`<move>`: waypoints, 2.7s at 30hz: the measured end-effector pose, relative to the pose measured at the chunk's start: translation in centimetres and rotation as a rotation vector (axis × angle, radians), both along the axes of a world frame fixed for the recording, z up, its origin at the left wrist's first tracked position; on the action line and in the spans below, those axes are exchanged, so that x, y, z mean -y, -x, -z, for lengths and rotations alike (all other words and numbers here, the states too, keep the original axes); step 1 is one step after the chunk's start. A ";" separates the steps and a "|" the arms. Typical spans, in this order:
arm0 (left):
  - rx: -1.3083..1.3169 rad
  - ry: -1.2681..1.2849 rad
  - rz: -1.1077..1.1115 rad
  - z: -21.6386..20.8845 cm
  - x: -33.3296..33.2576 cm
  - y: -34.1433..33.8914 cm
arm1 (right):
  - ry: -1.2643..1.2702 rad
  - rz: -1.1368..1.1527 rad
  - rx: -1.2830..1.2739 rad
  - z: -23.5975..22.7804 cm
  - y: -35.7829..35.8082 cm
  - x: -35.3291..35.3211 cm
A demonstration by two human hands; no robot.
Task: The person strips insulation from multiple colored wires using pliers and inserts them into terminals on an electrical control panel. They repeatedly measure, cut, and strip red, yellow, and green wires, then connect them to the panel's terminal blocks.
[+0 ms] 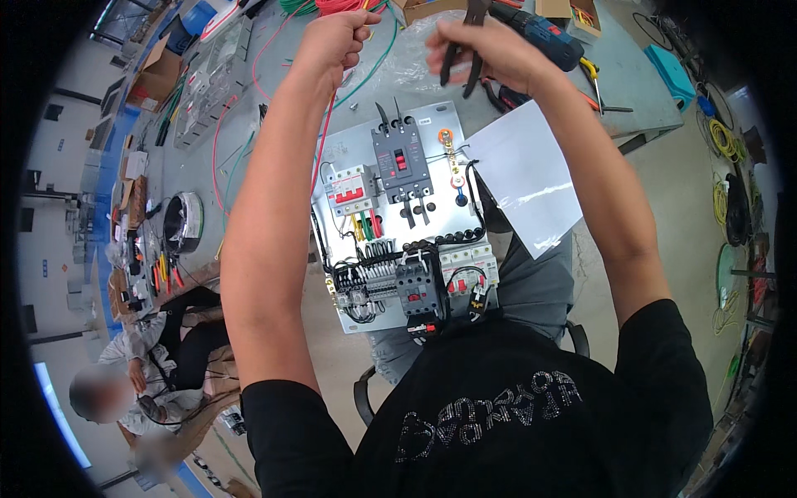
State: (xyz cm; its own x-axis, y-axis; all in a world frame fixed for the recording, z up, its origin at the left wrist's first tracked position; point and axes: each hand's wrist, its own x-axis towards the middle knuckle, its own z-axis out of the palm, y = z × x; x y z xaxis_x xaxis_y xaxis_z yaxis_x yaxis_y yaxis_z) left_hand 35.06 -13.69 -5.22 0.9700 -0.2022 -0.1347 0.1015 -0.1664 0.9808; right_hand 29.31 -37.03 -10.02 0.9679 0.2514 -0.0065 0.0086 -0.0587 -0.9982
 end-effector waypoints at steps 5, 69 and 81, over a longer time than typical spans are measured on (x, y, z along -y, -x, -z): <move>0.002 0.009 0.023 1.7 -0.7 -0.9 | 0.590 0.059 0.263 4.9 -6.0 0.9; 0.000 0.196 -0.015 3.7 -0.8 1.4 | 1.177 -0.137 0.248 1.3 -13.7 -5.6; 0.070 0.151 0.016 3.9 -0.4 1.4 | 1.220 0.052 0.482 -1.8 -9.4 -4.6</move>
